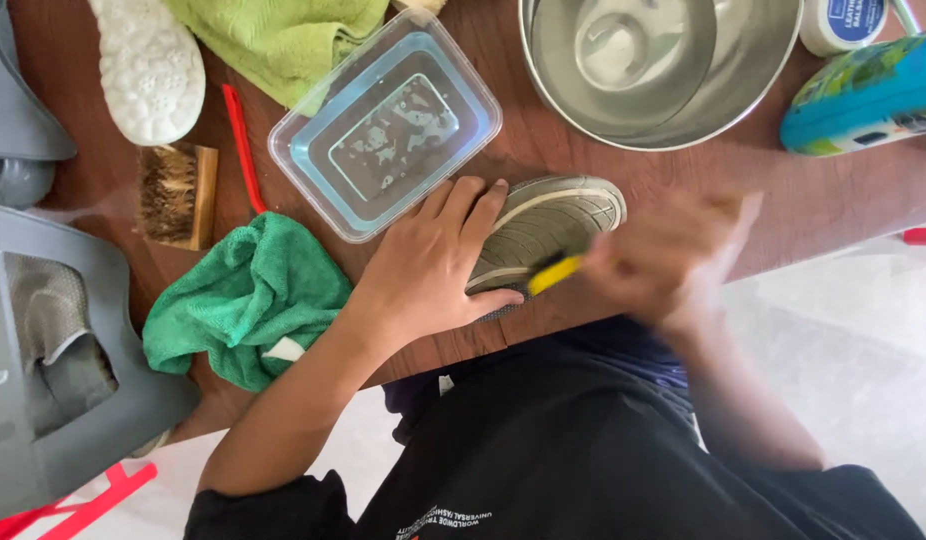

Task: The person cleans the sole of a sneaker using a yellow brush and a red brush, dipping them into a container of water. They also wipe the shoe with a green cloth.

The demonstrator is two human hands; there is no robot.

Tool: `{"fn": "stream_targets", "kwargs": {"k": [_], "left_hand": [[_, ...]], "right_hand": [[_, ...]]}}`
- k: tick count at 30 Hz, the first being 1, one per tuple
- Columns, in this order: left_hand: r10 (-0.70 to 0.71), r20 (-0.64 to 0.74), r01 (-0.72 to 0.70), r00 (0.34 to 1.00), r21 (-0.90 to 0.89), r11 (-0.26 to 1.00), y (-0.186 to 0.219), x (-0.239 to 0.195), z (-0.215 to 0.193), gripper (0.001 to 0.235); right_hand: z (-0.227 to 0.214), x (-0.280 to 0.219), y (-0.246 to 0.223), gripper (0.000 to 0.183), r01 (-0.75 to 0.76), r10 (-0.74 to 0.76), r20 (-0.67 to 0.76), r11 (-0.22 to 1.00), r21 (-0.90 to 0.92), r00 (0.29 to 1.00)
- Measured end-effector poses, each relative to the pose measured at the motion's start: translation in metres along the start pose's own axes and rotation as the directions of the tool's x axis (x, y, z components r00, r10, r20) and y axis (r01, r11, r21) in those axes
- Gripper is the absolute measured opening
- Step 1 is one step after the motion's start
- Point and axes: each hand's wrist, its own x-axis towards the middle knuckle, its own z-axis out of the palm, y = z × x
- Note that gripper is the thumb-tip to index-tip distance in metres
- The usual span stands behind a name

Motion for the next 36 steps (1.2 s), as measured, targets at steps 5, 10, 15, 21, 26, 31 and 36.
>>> {"fn": "stream_targets", "kwargs": {"k": [5,10,15,21,26,31,36], "left_hand": [[0.005,0.003,-0.005,1.0,-0.011,1.0,-0.002,-0.002,0.003,0.102],[-0.001,0.022,0.001,1.0,-0.002,1.0,-0.001,0.0,0.0,0.102],[0.008,0.009,-0.008,1.0,-0.027,1.0,-0.002,-0.001,0.0,0.104],[-0.008,0.029,0.01,1.0,-0.057,0.998,-0.002,-0.002,0.001,0.104],[-0.013,0.012,0.013,1.0,-0.056,0.998,-0.002,-0.002,0.002,0.106],[-0.004,0.011,0.004,1.0,-0.02,1.0,-0.002,-0.003,0.004,0.106],[0.01,-0.017,-0.01,1.0,-0.028,1.0,-0.002,-0.003,0.002,0.107]], "right_hand": [[-0.001,-0.004,0.024,0.032,-0.022,0.017,-0.068,0.997,-0.076,0.998],[-0.001,-0.003,0.003,0.032,0.029,-0.032,-0.035,0.997,-0.077,0.999],[0.003,0.0,0.022,0.034,-0.097,0.078,-0.142,0.987,-0.128,0.987],[-0.012,0.011,-0.013,0.05,-0.006,0.007,0.014,0.998,-0.059,1.0],[0.004,0.005,-0.007,0.035,-0.007,-0.009,-0.084,0.983,-0.184,0.996],[0.009,0.002,0.002,0.034,-0.02,0.01,-0.081,0.992,-0.124,0.997],[0.0,0.027,-0.024,0.041,0.005,-0.026,-0.106,0.981,-0.194,0.994]]}}
